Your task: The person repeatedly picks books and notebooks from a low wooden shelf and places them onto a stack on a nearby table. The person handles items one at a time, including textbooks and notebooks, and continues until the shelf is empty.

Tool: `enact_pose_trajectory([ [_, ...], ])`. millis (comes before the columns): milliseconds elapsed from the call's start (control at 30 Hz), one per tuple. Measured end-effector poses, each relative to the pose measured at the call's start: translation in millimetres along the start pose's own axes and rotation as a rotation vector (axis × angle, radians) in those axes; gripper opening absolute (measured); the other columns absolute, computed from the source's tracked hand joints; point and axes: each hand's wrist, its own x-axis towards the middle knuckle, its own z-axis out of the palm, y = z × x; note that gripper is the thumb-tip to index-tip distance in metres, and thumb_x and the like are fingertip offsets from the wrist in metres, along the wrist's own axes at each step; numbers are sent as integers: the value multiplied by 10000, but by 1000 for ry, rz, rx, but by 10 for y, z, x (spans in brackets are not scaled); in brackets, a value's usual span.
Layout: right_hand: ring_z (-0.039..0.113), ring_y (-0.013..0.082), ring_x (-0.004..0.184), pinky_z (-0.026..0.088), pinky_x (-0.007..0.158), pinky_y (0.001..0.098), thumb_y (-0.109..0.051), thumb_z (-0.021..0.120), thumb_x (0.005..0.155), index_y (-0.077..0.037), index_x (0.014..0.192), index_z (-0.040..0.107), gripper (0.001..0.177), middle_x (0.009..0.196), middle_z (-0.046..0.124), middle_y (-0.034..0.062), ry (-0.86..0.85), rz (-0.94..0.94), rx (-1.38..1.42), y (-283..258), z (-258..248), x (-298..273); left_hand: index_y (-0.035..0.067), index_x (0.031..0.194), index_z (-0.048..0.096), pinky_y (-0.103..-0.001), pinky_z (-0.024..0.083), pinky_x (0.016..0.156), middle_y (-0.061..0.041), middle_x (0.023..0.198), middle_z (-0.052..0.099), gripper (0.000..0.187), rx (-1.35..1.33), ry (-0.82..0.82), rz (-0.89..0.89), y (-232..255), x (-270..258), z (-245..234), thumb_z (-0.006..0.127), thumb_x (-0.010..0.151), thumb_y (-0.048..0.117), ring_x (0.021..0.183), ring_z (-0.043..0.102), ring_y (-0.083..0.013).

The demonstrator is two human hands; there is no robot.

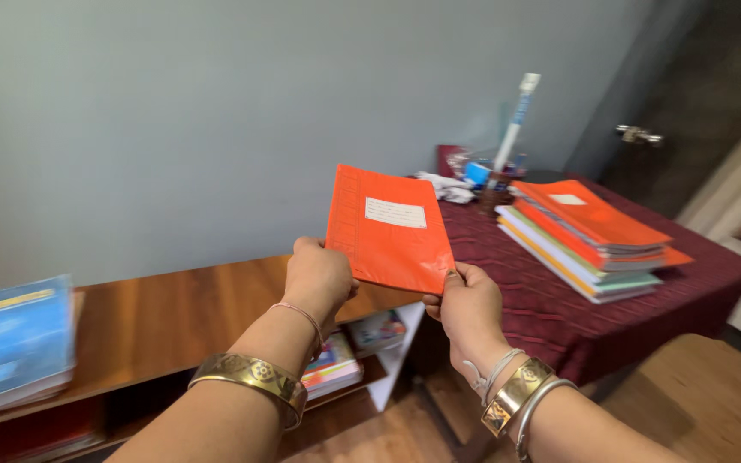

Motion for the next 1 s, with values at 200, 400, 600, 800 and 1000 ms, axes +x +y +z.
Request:
enact_pose_trajectory([
  [200,632,128,667,538,598,273,-166,468,1043,-5,1189,665,293,915,719,59,93,-72,19,-39,-1308,696,13,1305,498,-350,590,586,-167,1022,683,368,1,-96,16,58,-39,1505,471,938,34,662,692,-207],
  [400,612,115,672,521,582,256,-188,484,1037,-25,1216,639,287,927,694,48,207,6,24,-62,-2484,1236,24,1304,501,-340,577,570,-153,1058,703,399,-117,-185,58,-13,-121,2915,419,915,-3,659,683,-202],
  [600,610,89,678,522,589,238,-194,473,1042,-30,1211,638,287,896,696,35,321,10,44,52,-3281,1707,10,1271,523,-341,565,576,-149,1059,710,361,-56,-291,91,84,-4,3965,451,918,9,652,709,-196],
  [800,592,86,653,516,562,236,-207,491,1046,-4,1166,664,292,870,691,35,424,-46,31,248,-3868,2549,43,1282,526,-350,564,586,-181,1063,733,371,-49,-402,54,322,231,4908,427,926,18,680,698,-247],
  [1000,621,112,646,516,532,239,-170,485,1024,-25,1110,638,228,854,708,48,494,-82,8,112,-4396,3632,21,1340,471,-344,616,655,-161,1156,708,388,-40,-469,23,650,674,5820,426,956,49,766,772,-236],
])
